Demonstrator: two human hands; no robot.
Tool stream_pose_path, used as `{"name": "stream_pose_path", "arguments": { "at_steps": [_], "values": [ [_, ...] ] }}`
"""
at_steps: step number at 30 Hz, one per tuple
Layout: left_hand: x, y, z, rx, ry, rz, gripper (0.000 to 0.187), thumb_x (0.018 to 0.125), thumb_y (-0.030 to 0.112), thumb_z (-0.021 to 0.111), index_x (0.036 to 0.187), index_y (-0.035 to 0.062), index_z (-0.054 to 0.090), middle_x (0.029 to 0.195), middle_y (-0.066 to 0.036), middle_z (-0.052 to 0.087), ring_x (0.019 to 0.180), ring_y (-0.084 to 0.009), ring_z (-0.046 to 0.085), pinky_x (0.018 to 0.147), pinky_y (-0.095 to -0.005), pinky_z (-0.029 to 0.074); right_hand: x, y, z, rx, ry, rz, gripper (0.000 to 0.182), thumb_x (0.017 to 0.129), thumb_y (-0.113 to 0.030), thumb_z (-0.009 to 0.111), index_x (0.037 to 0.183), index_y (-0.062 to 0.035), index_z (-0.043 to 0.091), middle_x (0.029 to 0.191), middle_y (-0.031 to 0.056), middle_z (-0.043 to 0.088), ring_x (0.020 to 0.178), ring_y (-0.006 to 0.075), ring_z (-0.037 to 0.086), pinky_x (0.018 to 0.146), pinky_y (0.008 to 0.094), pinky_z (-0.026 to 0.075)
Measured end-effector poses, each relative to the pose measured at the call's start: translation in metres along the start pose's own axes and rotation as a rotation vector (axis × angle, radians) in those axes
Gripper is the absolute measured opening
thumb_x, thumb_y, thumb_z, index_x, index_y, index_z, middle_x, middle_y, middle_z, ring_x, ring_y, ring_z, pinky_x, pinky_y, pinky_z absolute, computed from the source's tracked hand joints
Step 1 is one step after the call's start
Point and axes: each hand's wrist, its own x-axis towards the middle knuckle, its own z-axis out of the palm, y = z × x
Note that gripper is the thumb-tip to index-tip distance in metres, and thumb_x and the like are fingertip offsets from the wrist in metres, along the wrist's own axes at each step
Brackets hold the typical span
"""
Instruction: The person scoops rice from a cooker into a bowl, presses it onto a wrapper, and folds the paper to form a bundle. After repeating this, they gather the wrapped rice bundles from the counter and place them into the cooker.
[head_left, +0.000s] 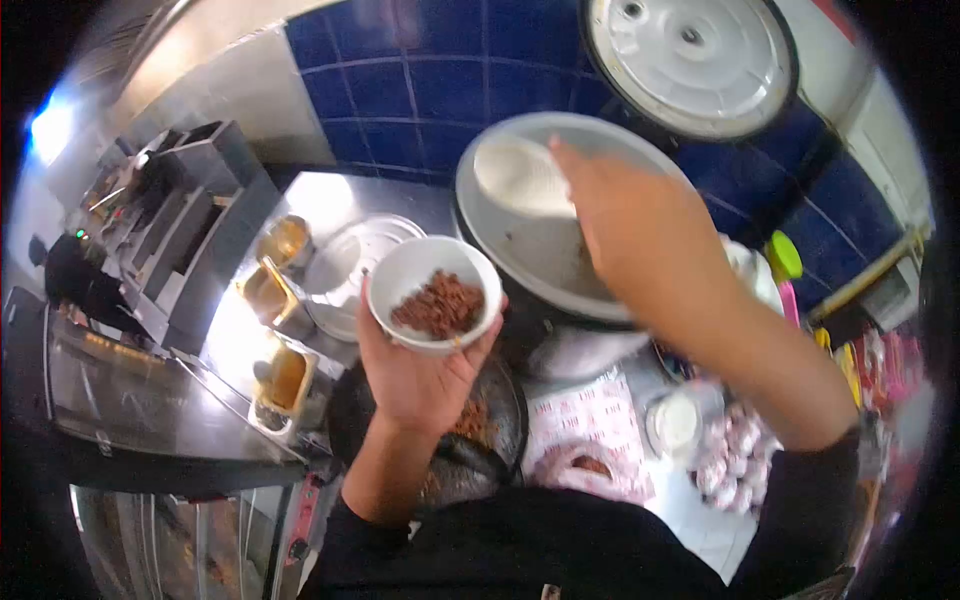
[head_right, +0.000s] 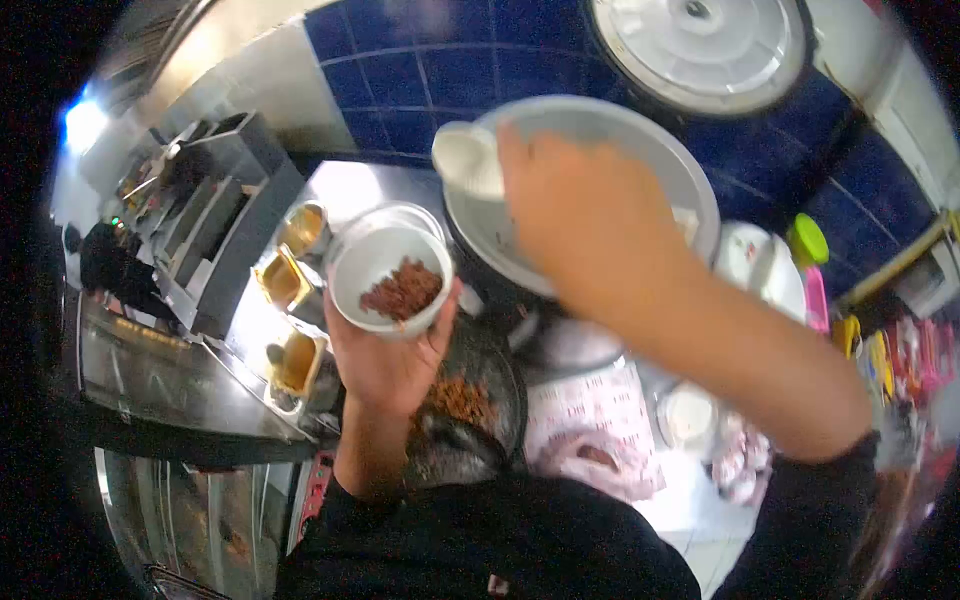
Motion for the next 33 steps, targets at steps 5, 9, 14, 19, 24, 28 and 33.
{"name": "stream_pose_path", "arguments": {
  "at_steps": [5,9,14,19,24,28,33],
  "values": [
    [-0.041,-0.027,-0.009,-0.129,0.138,-0.097,0.058,0.094,0.047,0.038,0.131,0.0032,0.041,0.128,-0.019,0.05,0.117,-0.0385,0.049,0.101,-0.0451,0.042,-0.034,0.016,0.039,0.211,0.195,0.021,0.023,0.085,-0.017,0.055,0.1,-0.0004,0.058,0.093,0.0219,0.058,0.088,0.037,0.057,0.077,0.0466,0.046],
    [-0.071,-0.071,-0.01,-0.034,0.078,-0.091,0.05,0.095,0.041,0.037,0.132,0.008,0.041,0.13,-0.011,0.05,0.118,-0.0286,0.051,0.101,-0.0427,0.043,-0.135,-0.065,0.059,1.091,0.198,0.33,0.034,0.095,-0.026,0.046,0.114,0.0016,0.055,0.098,0.0191,0.057,0.096,0.032,0.055,0.088,0.042,0.042],
    [-0.108,-0.146,-0.049,0.699,0.406,-0.154,0.041,0.101,0.038,0.027,0.123,0.0084,0.045,0.116,-0.007,0.053,0.108,-0.019,0.054,0.091,-0.0373,0.047,-0.248,-0.12,0.1,2.028,0.281,1.076,0.054,0.099,-0.047,0.025,0.135,-0.0093,0.039,0.131,0.0104,0.048,0.12,0.0229,0.046,0.101,0.04,0.036],
    [-0.139,-0.193,-0.096,1.217,0.179,-0.017,0.031,0.095,0.028,0.05,0.112,0.002,0.046,0.089,-0.008,0.056,0.078,-0.0129,0.056,0.062,-0.0253,0.046,-0.315,-0.113,0.092,2.402,0.571,1.276,0.057,0.096,-0.053,0.025,0.129,-0.0109,0.044,0.126,0.0098,0.052,0.115,0.0278,0.051,0.096,0.0491,0.042],
    [-0.159,-0.217,-0.171,2.047,-0.432,0.28,0.022,0.086,0.011,0.051,0.105,0.0012,0.053,0.092,-0.024,0.062,0.075,-0.0379,0.061,0.064,-0.0447,0.049,-0.383,-0.083,0.111,2.505,0.67,1.382,0.052,0.091,-0.046,0.038,0.119,-0.0046,0.053,0.113,0.0204,0.058,0.103,0.0381,0.057,0.08,0.0451,0.052],
    [-0.175,-0.226,-0.173,2.202,-0.374,-0.371,0.022,0.086,0.016,0.052,0.101,-0.0012,0.054,0.083,-0.02,0.061,0.071,-0.0417,0.06,0.065,-0.0494,0.048,-0.384,-0.076,0.113,2.595,0.547,1.351,0.058,0.09,-0.05,0.035,0.119,-0.0024,0.052,0.115,0.0209,0.058,0.105,0.0366,0.057,0.079,0.0458,0.052],
    [-0.196,-0.223,-0.189,1.583,-0.342,-0.125,0.03,0.074,0.024,0.072,0.094,0.0024,0.065,0.086,-0.019,0.067,0.08,-0.0324,0.066,0.068,-0.0374,0.051,-0.444,-0.091,0.192,1.541,0.037,0.394,0.105,0.057,-0.031,0.086,0.139,-0.0022,0.028,0.139,0.0133,0.039,0.125,0.0253,0.043,0.104,0.0415,0.035]
  ]
}}
